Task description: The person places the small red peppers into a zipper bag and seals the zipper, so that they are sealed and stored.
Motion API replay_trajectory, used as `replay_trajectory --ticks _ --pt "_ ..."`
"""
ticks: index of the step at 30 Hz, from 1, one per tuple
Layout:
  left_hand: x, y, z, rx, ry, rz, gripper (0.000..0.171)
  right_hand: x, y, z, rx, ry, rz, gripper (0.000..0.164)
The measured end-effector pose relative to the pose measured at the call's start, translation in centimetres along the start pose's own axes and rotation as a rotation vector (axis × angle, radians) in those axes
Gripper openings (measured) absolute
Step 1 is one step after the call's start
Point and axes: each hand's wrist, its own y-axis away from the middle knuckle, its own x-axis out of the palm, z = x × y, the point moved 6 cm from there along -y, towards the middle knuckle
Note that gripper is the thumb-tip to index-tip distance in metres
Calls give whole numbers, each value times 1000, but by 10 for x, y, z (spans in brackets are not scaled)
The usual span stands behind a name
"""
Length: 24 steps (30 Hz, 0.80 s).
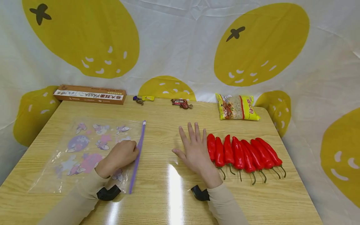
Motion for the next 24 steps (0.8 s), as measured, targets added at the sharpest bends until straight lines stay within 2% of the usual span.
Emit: replay_trajectory --ticks 4,9,14,20,24 --pt "-1 0 0 3 26 -8 30 -3 -2 17 -103 -50 -60 68" --pt "-7 1 -6 15 100 -19 25 -7 2 48 -274 -187 -126 52" --pt "-15 4 -17 44 156 -38 24 -3 9 79 -425 -232 -136 58" --pt "-23 10 -33 102 148 -74 29 10 13 94 -433 -208 -42 74" --pt "-25 13 -41 130 158 -77 31 12 14 95 -415 -229 -35 77"
